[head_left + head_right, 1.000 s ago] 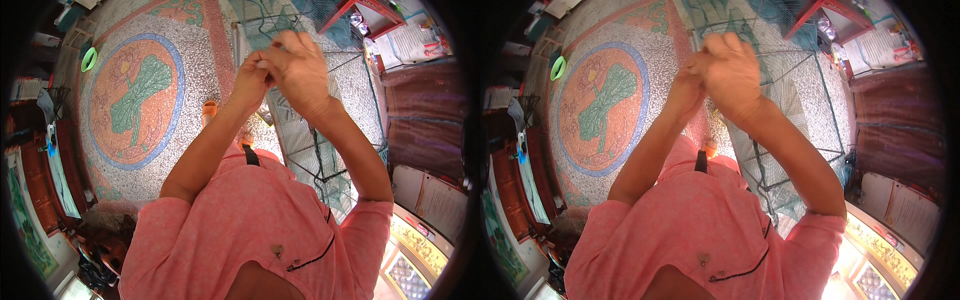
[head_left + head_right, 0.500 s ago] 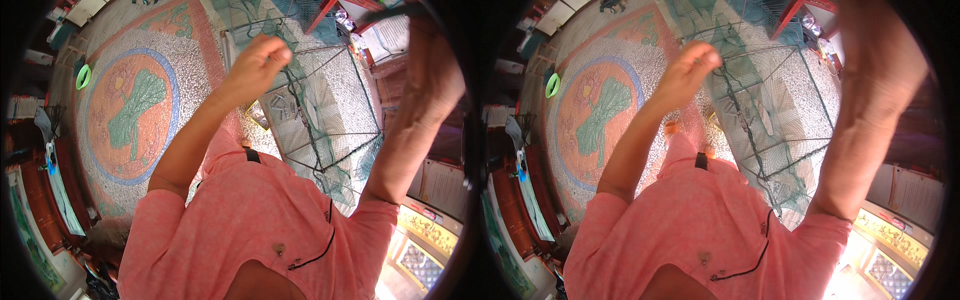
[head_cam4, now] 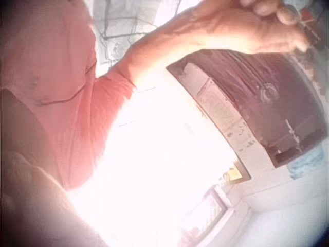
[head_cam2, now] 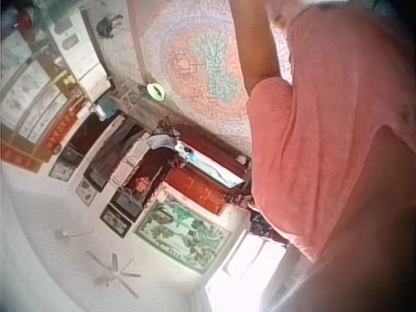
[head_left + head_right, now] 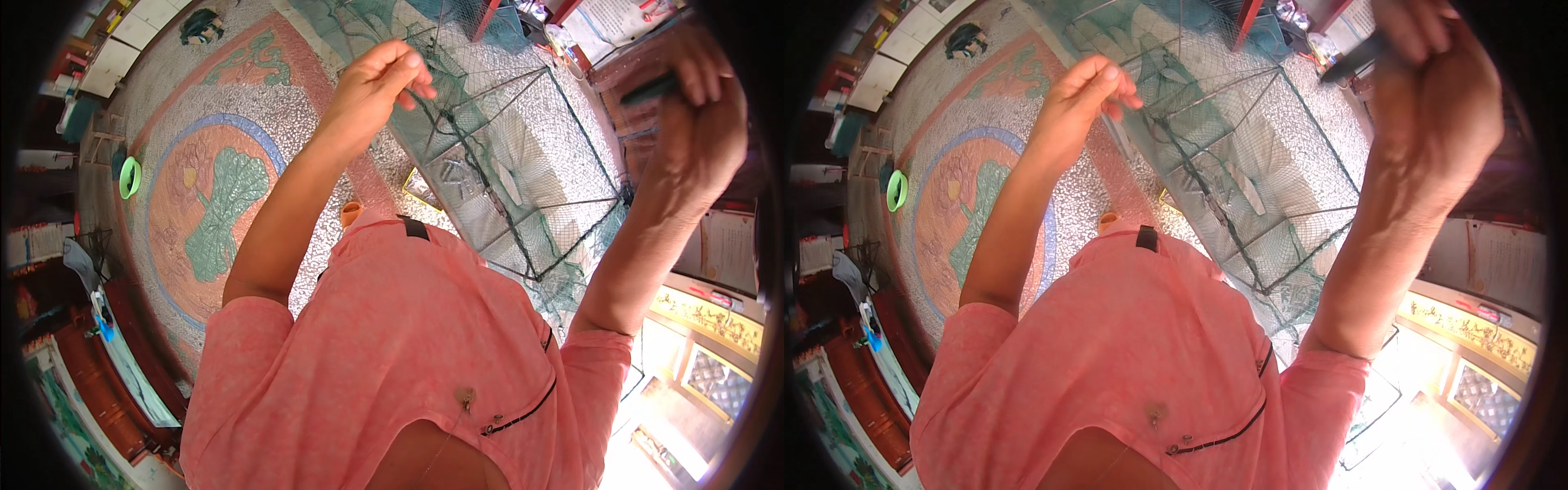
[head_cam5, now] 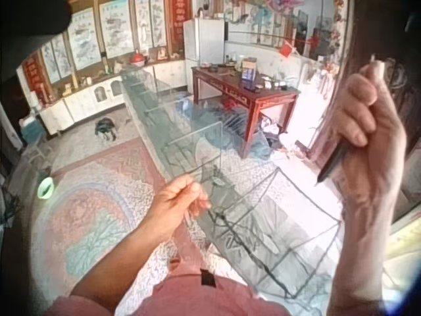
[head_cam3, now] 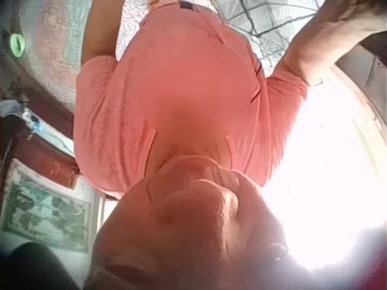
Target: The person repairs a large rectangular mesh fishing net by tying together broken or loose sections of the netting with their hands.
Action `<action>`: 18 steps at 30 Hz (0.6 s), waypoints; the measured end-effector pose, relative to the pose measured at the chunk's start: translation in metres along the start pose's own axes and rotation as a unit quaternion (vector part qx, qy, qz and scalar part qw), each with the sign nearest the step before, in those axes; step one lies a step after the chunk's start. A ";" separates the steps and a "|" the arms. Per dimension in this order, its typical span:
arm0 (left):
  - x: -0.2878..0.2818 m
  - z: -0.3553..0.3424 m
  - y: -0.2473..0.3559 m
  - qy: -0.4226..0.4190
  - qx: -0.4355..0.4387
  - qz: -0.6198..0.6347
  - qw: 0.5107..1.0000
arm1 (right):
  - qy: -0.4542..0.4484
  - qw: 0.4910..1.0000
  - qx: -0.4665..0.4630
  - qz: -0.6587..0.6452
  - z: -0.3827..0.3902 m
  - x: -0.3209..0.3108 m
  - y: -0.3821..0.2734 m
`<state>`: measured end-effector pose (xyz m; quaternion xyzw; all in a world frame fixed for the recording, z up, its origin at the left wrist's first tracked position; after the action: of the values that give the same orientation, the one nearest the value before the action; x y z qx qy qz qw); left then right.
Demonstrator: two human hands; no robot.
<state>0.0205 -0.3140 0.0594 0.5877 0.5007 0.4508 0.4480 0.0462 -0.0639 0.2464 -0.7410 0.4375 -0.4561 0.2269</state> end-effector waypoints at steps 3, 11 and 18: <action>-0.006 -0.001 -0.026 -0.018 -0.093 0.001 0.996 | 0.021 0.962 -0.002 0.272 0.036 0.010 0.048; -0.009 0.007 -0.041 -0.076 -0.170 0.035 0.982 | -0.081 0.757 0.038 0.647 0.096 -0.005 0.148; -0.007 0.017 -0.053 -0.093 -0.175 0.033 0.980 | -0.047 0.731 0.026 0.680 0.108 -0.010 0.167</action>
<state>0.0268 -0.3168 0.0037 0.5558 0.3502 0.4896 0.5733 0.0647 -0.1486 0.0671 -0.2604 0.8012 -0.1556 0.5157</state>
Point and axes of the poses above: each hand's wrist, its own z-axis away from the middle knuckle, its own x-axis out of the palm, y = z × x, the point moved 7 cm from there along -z, towards the middle knuckle, and after that the axes turned 14 degrees about y, right-handed, at the moved point
